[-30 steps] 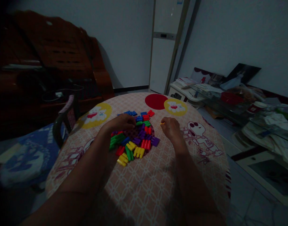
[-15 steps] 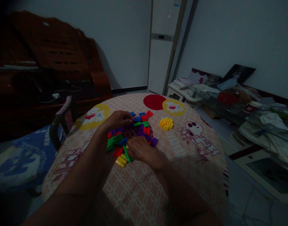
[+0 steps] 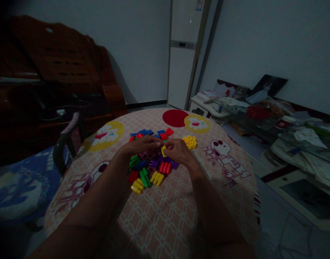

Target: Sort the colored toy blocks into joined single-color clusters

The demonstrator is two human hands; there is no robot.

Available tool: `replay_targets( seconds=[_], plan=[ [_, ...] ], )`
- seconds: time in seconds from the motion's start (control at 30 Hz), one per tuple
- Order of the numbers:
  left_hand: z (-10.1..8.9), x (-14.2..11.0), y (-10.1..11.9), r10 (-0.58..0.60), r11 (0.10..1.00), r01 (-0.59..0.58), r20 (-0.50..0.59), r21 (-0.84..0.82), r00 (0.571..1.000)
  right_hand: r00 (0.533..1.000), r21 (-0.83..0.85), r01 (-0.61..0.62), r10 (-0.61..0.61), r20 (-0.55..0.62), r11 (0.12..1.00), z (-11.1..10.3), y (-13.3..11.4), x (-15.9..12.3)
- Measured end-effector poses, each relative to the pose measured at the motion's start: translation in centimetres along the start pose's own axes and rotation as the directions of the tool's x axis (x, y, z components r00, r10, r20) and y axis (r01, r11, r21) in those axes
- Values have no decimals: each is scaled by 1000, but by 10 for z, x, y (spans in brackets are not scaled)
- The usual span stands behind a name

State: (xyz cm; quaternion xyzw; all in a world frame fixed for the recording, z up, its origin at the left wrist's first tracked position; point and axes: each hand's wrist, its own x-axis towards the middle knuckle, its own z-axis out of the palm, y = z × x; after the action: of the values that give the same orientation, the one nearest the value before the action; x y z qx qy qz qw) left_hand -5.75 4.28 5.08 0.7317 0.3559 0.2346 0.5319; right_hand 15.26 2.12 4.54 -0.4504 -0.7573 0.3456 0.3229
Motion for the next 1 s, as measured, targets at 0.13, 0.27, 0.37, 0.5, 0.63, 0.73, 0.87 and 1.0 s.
replay_targets(
  seconds=[0.13,0.27,0.37,0.5,0.63,0.73,0.87,1.0],
  plan=[
    [18,12,-4,-26,996,25,-11,-83,1000,993,221,-113,105,44,969,-9,7,1],
    [26,23,-3,-63,998,63,-134,-1,989,971,311,-126,181,-155,942,-26,17,4],
    [23,35,4,-23,941,144,-368,306,930,758,339,-46,254,-600,940,-43,42,8],
    [24,69,15,56,726,346,-554,594,831,461,375,-99,377,-803,922,-51,83,10],
    [38,109,12,33,679,404,-575,613,818,478,359,-152,387,-789,921,-48,107,9],
    [48,129,4,-9,673,422,-564,608,826,492,339,-133,359,-793,931,-46,113,8],
    [52,136,-6,-40,701,395,-521,593,853,490,335,-144,361,-793,931,-48,117,8],
    [52,133,-8,-40,723,372,-503,582,864,489,312,-200,370,-790,929,-47,124,9]
  ],
)
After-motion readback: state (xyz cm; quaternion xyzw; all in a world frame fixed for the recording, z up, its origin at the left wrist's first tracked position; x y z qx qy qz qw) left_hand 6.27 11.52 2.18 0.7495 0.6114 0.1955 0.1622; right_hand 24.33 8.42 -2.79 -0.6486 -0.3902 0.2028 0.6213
